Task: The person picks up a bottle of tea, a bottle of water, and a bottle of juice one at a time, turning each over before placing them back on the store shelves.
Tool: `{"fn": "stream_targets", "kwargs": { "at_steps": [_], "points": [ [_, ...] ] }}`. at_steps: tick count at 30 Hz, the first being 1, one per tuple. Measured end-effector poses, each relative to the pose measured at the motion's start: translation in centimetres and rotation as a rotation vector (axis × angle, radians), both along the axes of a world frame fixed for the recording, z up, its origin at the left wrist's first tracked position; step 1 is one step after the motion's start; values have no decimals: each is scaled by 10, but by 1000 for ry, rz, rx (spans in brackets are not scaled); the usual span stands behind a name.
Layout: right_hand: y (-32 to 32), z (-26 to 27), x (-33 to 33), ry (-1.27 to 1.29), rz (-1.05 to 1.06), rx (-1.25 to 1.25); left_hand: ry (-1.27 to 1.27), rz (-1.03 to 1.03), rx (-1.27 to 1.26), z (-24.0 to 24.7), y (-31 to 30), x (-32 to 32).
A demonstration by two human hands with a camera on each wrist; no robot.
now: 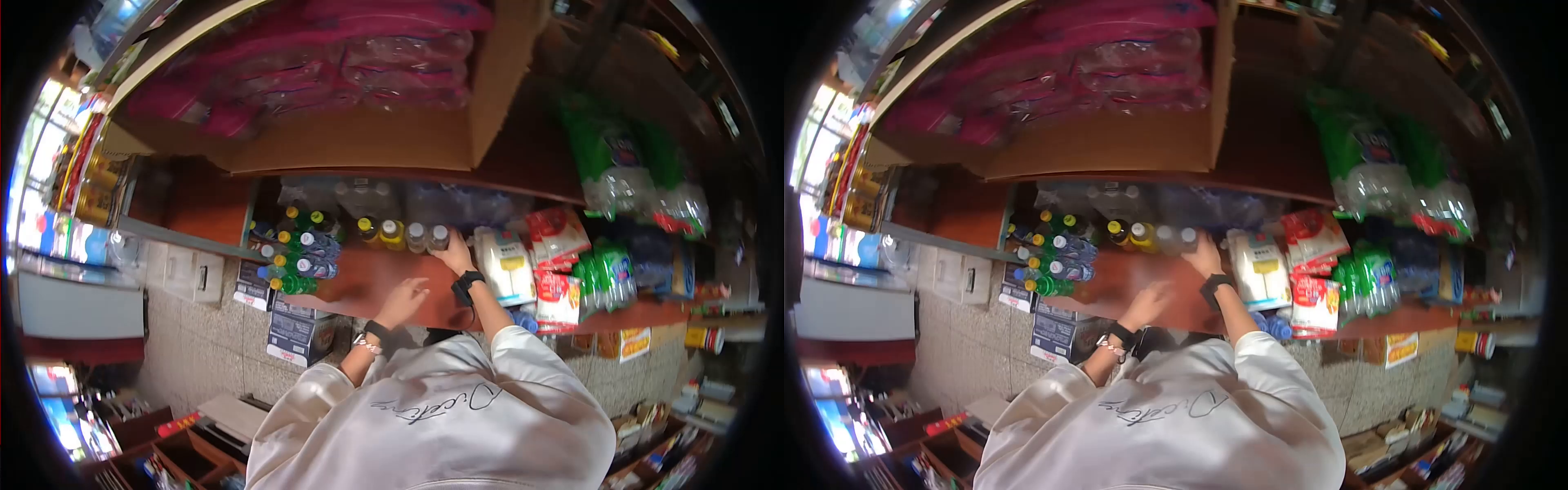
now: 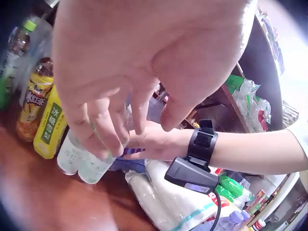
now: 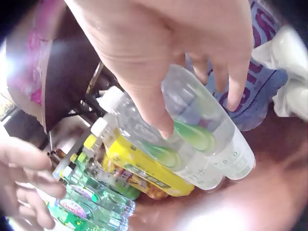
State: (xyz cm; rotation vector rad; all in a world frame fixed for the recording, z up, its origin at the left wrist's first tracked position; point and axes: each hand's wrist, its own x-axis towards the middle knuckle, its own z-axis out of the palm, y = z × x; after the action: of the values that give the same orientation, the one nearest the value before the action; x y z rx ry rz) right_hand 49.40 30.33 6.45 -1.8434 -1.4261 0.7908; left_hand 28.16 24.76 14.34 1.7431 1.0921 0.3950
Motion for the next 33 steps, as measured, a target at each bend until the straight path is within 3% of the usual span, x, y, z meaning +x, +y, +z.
{"fn": "stream_targets", "kwargs": {
  "at_steps": [3, 5, 6, 9, 11, 15, 19, 21, 22, 25, 26, 31, 33],
  "points": [
    [8, -10, 1, 99, -25, -75, 3, 51, 83, -10, 8, 21],
    [9, 0, 1, 13, 45, -154, 12, 155, 73, -22, 5, 27],
    [5, -1, 4, 9, 119, -33, 14, 185, 74, -28, 4, 27],
    [-12, 2, 3, 72, 249, -25, 101, 263, 55, -52, -8, 24],
    [-30, 4, -4, 85, 332, 7, 56, 292, -38, -67, -22, 15],
    [-65, 20, -24, 146, 482, -123, 116, 340, 30, -116, -58, -18],
    [-91, 33, -62, 67, 702, -195, 177, 350, 49, -123, -89, -58],
    [-103, 43, -91, 30, 755, -224, -88, 325, -238, -111, -105, -81],
    [-108, 47, -108, 29, 783, -214, -62, 323, -73, -101, -117, -89],
    [-135, 67, -164, 61, 889, -196, -17, 498, -88, -43, -158, -117],
    [-144, 81, -187, 29, 909, -146, -96, 573, -35, -73, -175, -129],
    [-198, 132, -292, -77, 1103, -27, -216, 843, 32, -41, -261, -215],
    [-225, 151, -335, -81, 1158, 11, -7, 941, -45, 29, -304, -249]
  ]
}}
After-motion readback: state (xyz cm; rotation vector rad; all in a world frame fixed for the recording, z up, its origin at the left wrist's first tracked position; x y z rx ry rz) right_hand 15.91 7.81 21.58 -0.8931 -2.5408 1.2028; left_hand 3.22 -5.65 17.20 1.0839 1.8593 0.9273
